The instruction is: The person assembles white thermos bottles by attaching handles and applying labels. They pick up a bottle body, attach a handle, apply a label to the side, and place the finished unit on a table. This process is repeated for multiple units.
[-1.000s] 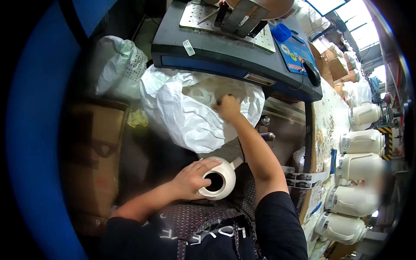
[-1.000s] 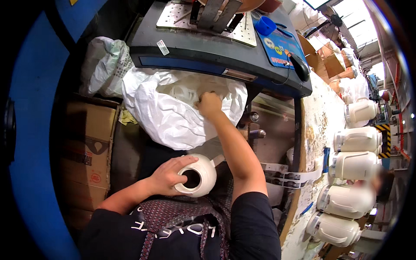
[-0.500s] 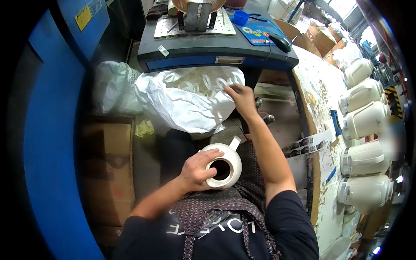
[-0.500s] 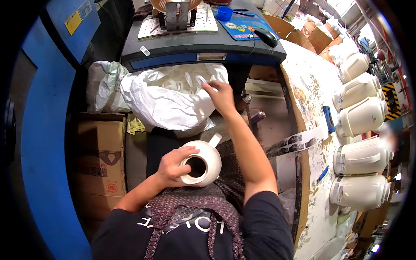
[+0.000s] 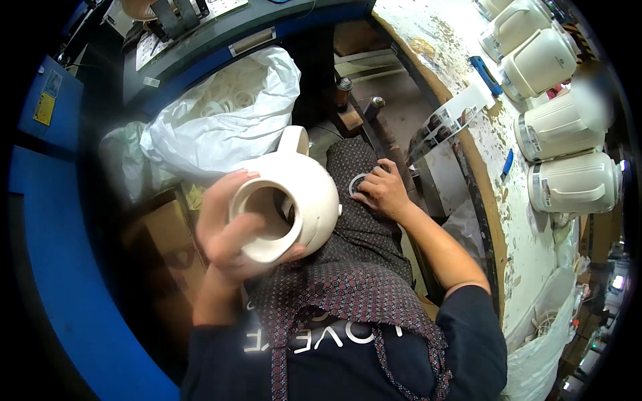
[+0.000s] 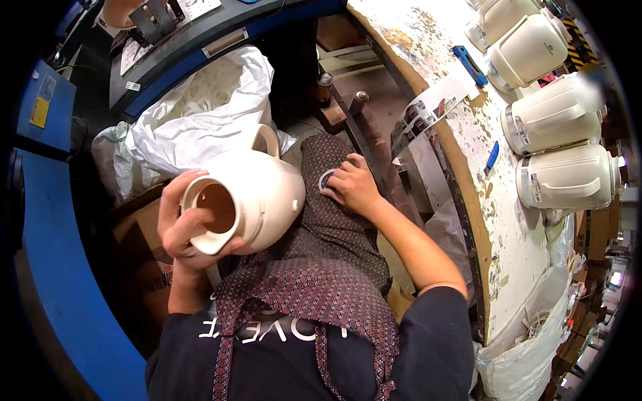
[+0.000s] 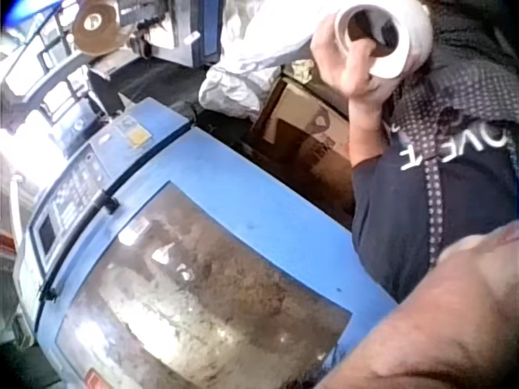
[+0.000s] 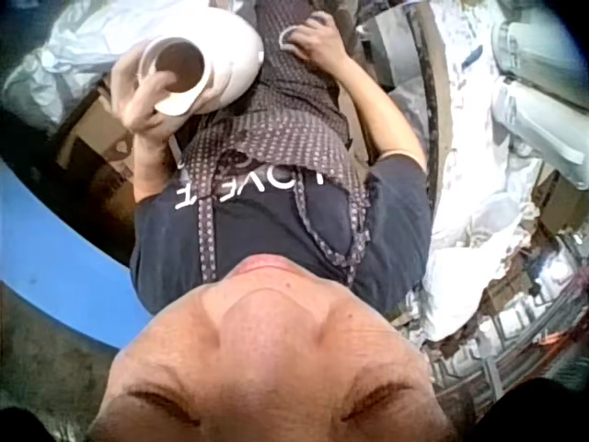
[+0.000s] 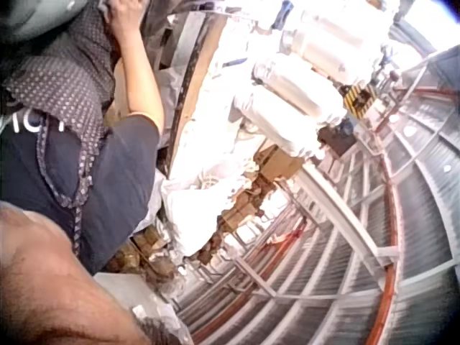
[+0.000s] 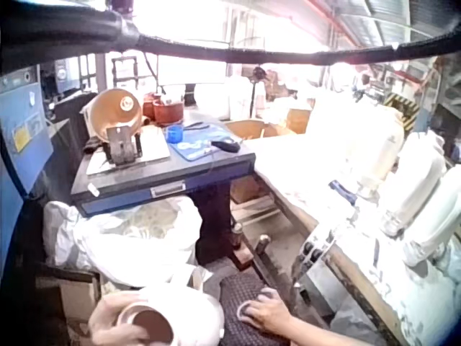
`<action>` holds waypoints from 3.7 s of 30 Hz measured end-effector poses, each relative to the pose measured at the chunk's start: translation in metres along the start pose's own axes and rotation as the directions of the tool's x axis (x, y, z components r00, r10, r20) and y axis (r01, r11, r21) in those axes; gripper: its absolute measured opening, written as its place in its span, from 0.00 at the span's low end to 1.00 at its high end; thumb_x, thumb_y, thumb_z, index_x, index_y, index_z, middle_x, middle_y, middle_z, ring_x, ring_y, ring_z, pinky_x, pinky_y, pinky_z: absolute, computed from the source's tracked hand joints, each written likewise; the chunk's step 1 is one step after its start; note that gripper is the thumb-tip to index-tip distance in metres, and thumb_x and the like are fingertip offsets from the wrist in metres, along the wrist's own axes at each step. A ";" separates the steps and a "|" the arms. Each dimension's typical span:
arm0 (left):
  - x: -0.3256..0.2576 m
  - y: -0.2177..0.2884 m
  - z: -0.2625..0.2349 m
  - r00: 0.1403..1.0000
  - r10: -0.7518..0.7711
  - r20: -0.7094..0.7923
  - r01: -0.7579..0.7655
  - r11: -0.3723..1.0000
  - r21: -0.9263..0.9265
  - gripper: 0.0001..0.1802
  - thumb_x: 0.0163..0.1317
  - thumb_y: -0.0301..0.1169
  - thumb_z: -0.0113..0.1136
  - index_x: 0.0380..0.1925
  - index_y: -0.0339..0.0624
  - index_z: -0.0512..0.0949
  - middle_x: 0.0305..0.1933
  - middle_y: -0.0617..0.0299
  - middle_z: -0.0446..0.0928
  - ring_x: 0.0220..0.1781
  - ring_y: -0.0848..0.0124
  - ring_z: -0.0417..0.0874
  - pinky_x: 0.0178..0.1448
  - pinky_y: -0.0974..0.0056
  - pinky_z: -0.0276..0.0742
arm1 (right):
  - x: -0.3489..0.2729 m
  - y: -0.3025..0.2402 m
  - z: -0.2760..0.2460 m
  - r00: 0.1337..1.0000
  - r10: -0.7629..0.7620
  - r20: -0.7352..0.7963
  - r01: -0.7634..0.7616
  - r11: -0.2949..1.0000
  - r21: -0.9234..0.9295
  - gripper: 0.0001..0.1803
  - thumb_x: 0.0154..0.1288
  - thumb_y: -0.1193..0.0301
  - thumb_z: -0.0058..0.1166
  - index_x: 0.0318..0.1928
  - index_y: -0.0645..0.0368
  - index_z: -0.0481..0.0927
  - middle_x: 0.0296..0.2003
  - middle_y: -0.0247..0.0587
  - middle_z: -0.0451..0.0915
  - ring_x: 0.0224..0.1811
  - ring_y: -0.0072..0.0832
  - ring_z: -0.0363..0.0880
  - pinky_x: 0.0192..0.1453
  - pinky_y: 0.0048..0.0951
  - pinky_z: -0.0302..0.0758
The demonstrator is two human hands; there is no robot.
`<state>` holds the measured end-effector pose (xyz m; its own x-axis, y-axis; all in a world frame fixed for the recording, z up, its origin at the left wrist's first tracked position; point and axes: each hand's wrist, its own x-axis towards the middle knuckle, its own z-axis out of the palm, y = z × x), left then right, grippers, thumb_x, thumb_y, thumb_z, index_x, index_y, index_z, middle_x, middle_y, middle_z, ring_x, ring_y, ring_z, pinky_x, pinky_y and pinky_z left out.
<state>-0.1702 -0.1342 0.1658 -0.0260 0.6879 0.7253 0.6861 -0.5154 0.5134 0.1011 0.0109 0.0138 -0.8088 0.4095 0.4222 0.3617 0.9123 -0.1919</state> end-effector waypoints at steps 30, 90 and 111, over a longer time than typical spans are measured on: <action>-0.017 -0.002 0.056 0.996 -0.086 0.014 0.087 0.982 -0.169 0.67 0.37 0.38 0.81 0.72 0.31 0.46 0.53 0.51 0.79 0.58 0.51 0.78 0.63 0.50 0.71 | 0.102 -0.110 -0.171 0.941 0.229 0.250 -0.326 0.406 0.854 0.27 0.66 0.78 0.50 0.65 0.63 0.65 0.51 0.49 0.81 0.45 0.33 0.85 0.38 0.23 0.82; 0.078 -0.260 -0.169 0.448 -0.692 -0.566 0.069 0.658 -0.750 0.23 0.62 0.41 0.62 0.53 0.43 0.71 0.44 0.60 0.76 0.39 0.67 0.77 0.35 0.62 0.74 | 0.601 0.076 0.016 0.793 0.470 -0.388 -0.151 0.768 0.622 0.18 0.55 0.75 0.50 0.48 0.58 0.80 0.36 0.54 0.84 0.43 0.45 0.84 0.44 0.41 0.77; -0.197 -0.137 -0.074 0.656 -0.754 -0.032 0.046 0.083 -0.996 0.39 0.69 0.52 0.48 0.72 0.46 0.50 0.71 0.56 0.61 0.70 0.58 0.63 0.74 0.52 0.57 | 0.228 -0.123 -0.057 0.974 -0.205 -0.095 0.191 0.526 0.829 0.51 0.51 0.72 0.69 0.73 0.58 0.52 0.64 0.51 0.68 0.65 0.42 0.71 0.63 0.35 0.71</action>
<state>-0.3128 -0.2374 -0.0137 -0.5578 0.8234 0.1039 -0.6683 -0.5198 0.5322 -0.1007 -0.0074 0.1843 -0.8181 0.2121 0.5346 -0.3488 0.5560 -0.7544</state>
